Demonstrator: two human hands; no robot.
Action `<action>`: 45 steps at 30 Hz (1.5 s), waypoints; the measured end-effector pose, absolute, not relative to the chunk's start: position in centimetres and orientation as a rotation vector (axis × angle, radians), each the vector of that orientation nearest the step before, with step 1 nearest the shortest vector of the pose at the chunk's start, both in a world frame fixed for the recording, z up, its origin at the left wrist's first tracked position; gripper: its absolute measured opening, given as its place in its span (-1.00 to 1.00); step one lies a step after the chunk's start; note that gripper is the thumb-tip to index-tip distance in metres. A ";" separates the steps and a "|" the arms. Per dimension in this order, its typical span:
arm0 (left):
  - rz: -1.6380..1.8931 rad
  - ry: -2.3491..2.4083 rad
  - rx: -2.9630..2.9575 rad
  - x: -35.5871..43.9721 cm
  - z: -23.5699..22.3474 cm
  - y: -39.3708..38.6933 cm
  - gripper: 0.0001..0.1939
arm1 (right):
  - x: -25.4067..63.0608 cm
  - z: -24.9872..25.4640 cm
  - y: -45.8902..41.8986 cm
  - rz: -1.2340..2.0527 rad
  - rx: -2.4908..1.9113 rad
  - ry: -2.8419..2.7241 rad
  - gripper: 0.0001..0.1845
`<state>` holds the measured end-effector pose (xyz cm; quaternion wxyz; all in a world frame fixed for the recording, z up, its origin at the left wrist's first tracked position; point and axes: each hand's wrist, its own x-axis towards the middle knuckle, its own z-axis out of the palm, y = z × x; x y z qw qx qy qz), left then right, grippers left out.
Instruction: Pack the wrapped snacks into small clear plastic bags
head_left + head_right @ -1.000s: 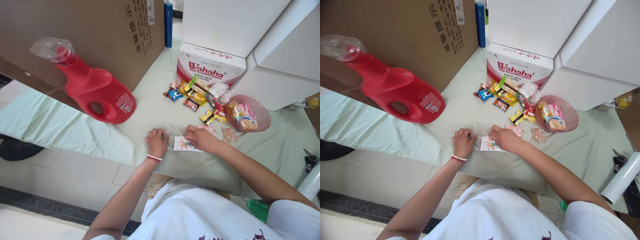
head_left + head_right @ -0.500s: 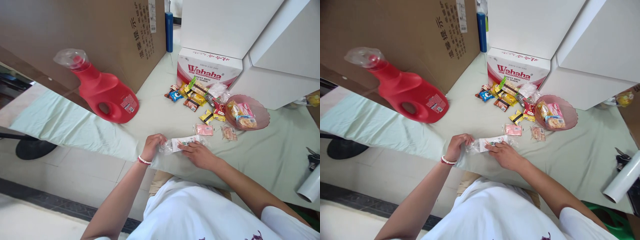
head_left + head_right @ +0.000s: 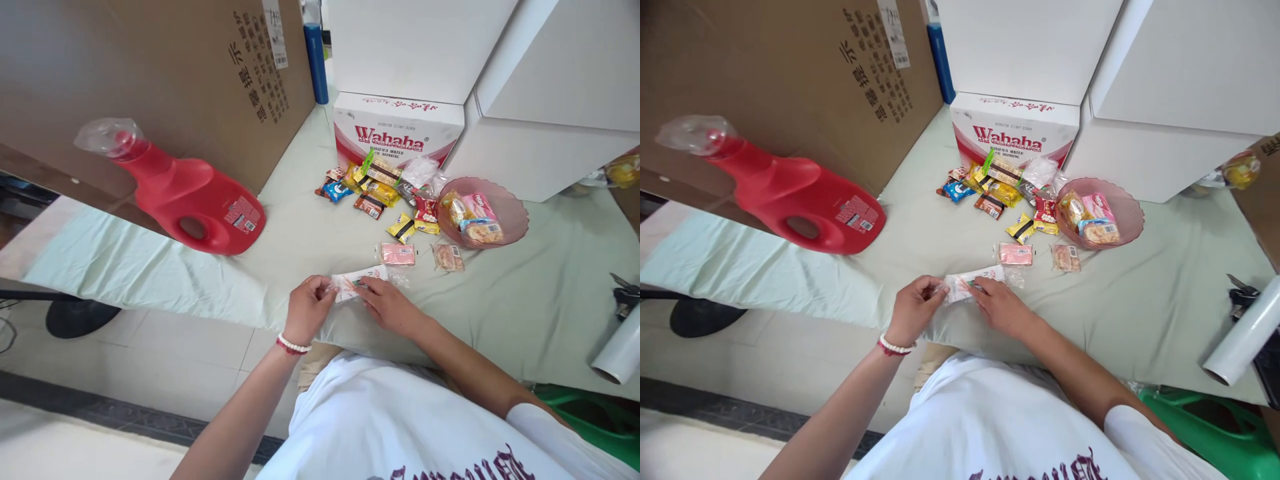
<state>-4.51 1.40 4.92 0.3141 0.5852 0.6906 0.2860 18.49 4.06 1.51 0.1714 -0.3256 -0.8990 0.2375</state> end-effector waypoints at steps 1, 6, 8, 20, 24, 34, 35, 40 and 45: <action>0.765 1.795 1.567 -3.2 4.8 1.7 -0.80 | 18.3 1.4 4.1 0.686 -0.929 -2.539 -0.48; 0.589 1.764 1.887 1.6 3.3 2.9 -0.63 | 18.9 1.7 4.2 0.762 -0.992 -2.296 -0.59; 0.474 1.837 1.932 1.9 2.9 2.9 -0.62 | 19.8 1.8 4.4 0.599 -1.260 -2.107 -0.63; 0.447 2.095 1.831 0.5 3.2 3.5 -0.49 | 20.6 4.1 5.8 0.499 -1.715 -2.044 -0.83; 0.265 2.031 1.796 -0.5 3.3 5.0 -0.48 | 17.3 4.4 5.5 0.574 -1.616 -2.317 -0.73; 0.567 2.062 2.014 2.0 5.1 1.2 -0.91 | 16.0 4.8 2.4 1.245 -1.362 -1.559 -0.73; 0.604 2.038 2.101 2.8 4.8 0.4 -0.95 | 16.0 4.8 2.0 1.357 -1.335 -1.397 -0.69; 0.786 1.741 2.274 4.6 2.0 -1.1 -0.93 | 16.4 3.7 0.9 1.707 -1.219 -0.790 -0.61; 1.119 1.365 1.866 3.7 1.0 -1.1 -0.68 | 17.2 2.8 1.2 1.711 -1.158 -0.875 -0.53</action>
